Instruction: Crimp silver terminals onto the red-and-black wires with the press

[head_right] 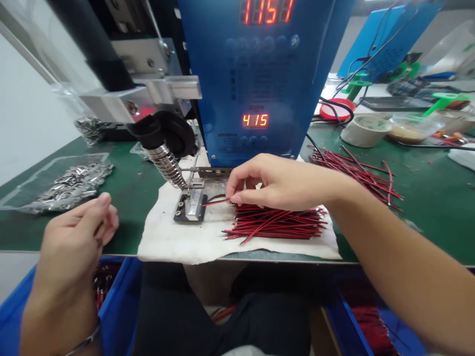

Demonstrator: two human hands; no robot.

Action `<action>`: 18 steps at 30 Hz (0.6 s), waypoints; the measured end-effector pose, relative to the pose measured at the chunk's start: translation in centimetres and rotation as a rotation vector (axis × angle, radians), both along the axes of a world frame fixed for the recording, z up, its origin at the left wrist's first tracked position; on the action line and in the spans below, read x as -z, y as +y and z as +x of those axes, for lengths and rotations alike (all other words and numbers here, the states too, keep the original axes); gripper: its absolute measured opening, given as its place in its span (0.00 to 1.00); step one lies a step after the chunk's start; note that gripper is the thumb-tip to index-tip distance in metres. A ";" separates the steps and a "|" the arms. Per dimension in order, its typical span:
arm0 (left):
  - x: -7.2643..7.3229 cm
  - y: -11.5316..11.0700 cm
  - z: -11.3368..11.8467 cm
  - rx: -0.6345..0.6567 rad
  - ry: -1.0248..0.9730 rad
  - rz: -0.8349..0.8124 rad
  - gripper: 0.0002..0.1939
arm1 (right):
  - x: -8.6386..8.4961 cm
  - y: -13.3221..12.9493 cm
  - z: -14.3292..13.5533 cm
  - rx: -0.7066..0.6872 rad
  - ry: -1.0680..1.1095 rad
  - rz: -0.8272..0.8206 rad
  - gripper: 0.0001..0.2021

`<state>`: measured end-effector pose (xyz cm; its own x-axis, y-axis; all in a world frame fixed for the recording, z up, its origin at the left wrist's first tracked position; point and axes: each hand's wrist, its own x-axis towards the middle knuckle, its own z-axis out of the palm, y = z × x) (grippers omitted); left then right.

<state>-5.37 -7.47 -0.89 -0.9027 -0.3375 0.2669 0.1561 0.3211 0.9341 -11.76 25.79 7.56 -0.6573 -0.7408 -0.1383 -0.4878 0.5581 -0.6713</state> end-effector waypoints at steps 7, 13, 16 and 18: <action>-0.5 0.8 0.4 0.028 -0.006 -0.116 0.24 | 1.2 -0.9 0.3 0.079 0.124 -0.071 0.17; -2.3 -1.5 0.8 -0.324 0.170 -0.308 0.10 | 1.4 -0.9 0.5 0.118 0.166 -0.061 0.17; -4.5 -4.7 -1.0 -0.583 0.142 -0.605 0.07 | 1.3 -1.0 0.8 0.148 0.163 -0.068 0.17; -6.1 -6.6 -2.9 -0.593 -0.007 -0.788 0.09 | 1.3 -1.2 1.0 0.155 0.156 -0.078 0.16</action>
<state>-8.24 -14.04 5.22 -0.6470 -0.4639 0.6052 -0.2361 0.8765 0.4195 -10.74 24.60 6.28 -0.7731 -0.6336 0.0279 -0.5016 0.5839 -0.6384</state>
